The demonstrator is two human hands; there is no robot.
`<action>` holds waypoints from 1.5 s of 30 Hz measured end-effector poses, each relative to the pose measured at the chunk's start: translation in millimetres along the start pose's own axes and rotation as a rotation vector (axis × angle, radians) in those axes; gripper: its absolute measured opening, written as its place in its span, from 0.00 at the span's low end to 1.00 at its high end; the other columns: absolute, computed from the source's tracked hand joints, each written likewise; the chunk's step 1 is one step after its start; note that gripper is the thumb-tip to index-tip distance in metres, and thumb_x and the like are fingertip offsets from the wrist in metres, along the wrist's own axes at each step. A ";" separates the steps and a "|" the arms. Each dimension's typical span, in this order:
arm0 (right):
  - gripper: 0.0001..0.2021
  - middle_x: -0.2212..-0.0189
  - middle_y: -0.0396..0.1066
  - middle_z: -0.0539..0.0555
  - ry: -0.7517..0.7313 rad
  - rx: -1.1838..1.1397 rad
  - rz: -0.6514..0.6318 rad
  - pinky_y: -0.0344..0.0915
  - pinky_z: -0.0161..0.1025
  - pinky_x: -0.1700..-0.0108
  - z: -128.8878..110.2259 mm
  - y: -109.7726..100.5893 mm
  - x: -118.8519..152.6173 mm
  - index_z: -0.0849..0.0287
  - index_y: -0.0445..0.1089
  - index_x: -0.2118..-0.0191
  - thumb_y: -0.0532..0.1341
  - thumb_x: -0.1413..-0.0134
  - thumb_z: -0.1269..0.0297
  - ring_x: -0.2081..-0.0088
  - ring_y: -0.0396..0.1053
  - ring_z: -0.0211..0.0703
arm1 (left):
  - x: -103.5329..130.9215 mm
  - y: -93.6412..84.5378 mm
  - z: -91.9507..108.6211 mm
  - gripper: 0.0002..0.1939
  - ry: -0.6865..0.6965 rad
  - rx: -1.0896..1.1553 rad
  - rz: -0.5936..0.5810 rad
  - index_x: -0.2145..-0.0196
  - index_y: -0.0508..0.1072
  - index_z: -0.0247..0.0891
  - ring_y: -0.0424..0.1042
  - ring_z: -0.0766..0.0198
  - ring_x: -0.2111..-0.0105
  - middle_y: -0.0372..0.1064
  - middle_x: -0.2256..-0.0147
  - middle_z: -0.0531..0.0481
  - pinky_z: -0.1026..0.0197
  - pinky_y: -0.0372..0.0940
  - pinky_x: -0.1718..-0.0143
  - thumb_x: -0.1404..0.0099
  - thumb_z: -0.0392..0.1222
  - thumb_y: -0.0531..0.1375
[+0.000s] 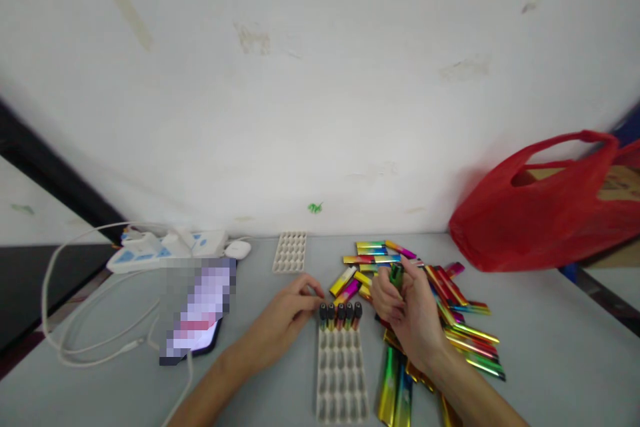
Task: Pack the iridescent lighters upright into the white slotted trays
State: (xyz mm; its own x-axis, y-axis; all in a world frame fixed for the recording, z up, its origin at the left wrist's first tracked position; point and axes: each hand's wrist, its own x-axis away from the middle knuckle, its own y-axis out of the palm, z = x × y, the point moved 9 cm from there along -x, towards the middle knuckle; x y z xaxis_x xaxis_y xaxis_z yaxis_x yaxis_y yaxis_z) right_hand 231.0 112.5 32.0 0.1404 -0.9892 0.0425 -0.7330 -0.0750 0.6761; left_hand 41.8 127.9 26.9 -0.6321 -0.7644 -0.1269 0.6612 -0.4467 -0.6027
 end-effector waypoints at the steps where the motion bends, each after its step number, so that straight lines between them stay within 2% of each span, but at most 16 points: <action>1: 0.33 0.81 0.44 0.40 0.014 -0.006 -0.005 0.39 0.38 0.77 1.9 0.1 -0.2 0.53 0.58 0.79 0.66 0.32 0.36 0.79 0.35 0.34 | 0.3 0.4 0.3 0.18 0.002 -0.003 -0.002 0.62 0.84 0.40 0.74 0.53 0.51 0.76 0.50 0.44 0.56 0.68 0.46 0.25 0.30 0.55; 3: 0.33 0.81 0.44 0.40 0.053 -0.019 -0.021 0.38 0.37 0.78 6.3 1.5 -0.1 0.53 0.57 0.79 0.66 0.32 0.36 0.79 0.34 0.34 | 0.5 1.2 2.0 0.17 -0.003 0.005 -0.013 0.62 0.84 0.41 0.74 0.53 0.51 0.76 0.50 0.44 0.56 0.68 0.46 0.25 0.30 0.55; 6: 0.33 0.81 0.43 0.39 0.102 -0.045 -0.064 0.36 0.37 0.78 9.1 7.6 2.1 0.53 0.56 0.78 0.68 0.33 0.36 0.79 0.34 0.33 | -0.4 1.6 4.3 0.16 -0.035 0.042 -0.028 0.55 0.85 0.42 0.74 0.52 0.50 0.76 0.49 0.43 0.55 0.68 0.46 0.24 0.34 0.56; 8: 0.33 0.82 0.43 0.39 0.132 -0.059 -0.125 0.36 0.36 0.78 7.7 16.2 5.8 0.53 0.56 0.78 0.68 0.33 0.37 0.80 0.34 0.32 | -1.1 0.3 1.3 0.16 -0.079 0.053 -0.017 0.51 0.85 0.43 0.75 0.52 0.52 0.76 0.50 0.44 0.57 0.68 0.51 0.24 0.36 0.57; 13: 0.34 0.84 0.45 0.40 0.255 -0.124 -0.376 0.41 0.35 0.78 5.0 49.9 27.2 0.52 0.54 0.80 0.64 0.30 0.38 0.82 0.39 0.31 | 2.8 -8.8 -21.0 0.08 -0.197 0.119 0.070 0.56 0.77 0.40 0.71 0.58 0.63 0.72 0.63 0.51 0.59 0.63 0.60 0.28 0.37 0.58; 18: 0.34 0.84 0.45 0.40 0.334 -0.156 -0.493 0.40 0.35 0.78 15.8 68.6 43.4 0.52 0.54 0.81 0.62 0.29 0.38 0.83 0.40 0.31 | 8.6 -7.7 -24.1 0.13 -0.239 0.162 -0.004 0.55 0.76 0.39 0.70 0.60 0.67 0.70 0.67 0.54 0.61 0.61 0.66 0.38 0.37 0.62; 24: 0.34 0.84 0.45 0.40 0.302 -0.178 -0.455 0.42 0.33 0.78 25.1 66.8 39.4 0.52 0.53 0.80 0.62 0.29 0.37 0.82 0.40 0.30 | 10.0 -5.5 -13.9 0.15 -0.265 0.131 -0.055 0.55 0.76 0.41 0.68 0.62 0.69 0.69 0.68 0.58 0.63 0.61 0.67 0.40 0.41 0.71; 28: 0.34 0.84 0.44 0.39 0.360 -0.187 -0.398 0.40 0.32 0.79 34.2 65.6 43.1 0.52 0.52 0.79 0.63 0.29 0.36 0.82 0.38 0.29 | 9.1 -3.3 -9.1 0.18 -0.247 0.118 -0.071 0.54 0.78 0.41 0.69 0.62 0.67 0.71 0.67 0.58 0.63 0.62 0.65 0.39 0.45 0.75; 33: 0.36 0.85 0.44 0.38 0.460 -0.203 -0.376 0.37 0.30 0.83 56.4 71.9 54.4 0.52 0.53 0.79 0.64 0.33 0.32 0.84 0.36 0.28 | 6.7 -0.1 -10.0 0.18 -0.253 0.134 -0.072 0.55 0.80 0.40 0.69 0.61 0.67 0.72 0.68 0.57 0.62 0.62 0.65 0.39 0.47 0.77; 37: 0.36 0.87 0.46 0.38 0.475 -0.201 -0.369 0.37 0.31 0.85 72.1 72.1 54.7 0.52 0.53 0.81 0.67 0.37 0.31 0.86 0.38 0.29 | 5.8 2.2 -14.5 0.17 -0.278 0.123 -0.073 0.57 0.81 0.39 0.69 0.62 0.68 0.71 0.69 0.58 0.63 0.61 0.66 0.39 0.48 0.77; 45: 0.37 0.87 0.46 0.37 0.517 -0.176 -0.279 0.36 0.30 0.86 84.7 63.3 56.6 0.53 0.54 0.80 0.71 0.46 0.29 0.86 0.37 0.28 | 5.7 3.0 -15.7 0.15 -0.269 0.084 -0.078 0.58 0.82 0.39 0.68 0.62 0.69 0.71 0.70 0.58 0.63 0.60 0.67 0.40 0.46 0.77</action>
State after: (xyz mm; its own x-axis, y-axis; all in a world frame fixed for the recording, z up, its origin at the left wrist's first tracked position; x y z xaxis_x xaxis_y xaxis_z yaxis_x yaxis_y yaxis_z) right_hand 136.2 41.1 14.9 0.6479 -0.7429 0.1683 -0.5079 -0.2567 0.8223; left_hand 33.8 129.5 12.1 -0.5599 -0.8171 0.1371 0.6530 -0.5371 -0.5340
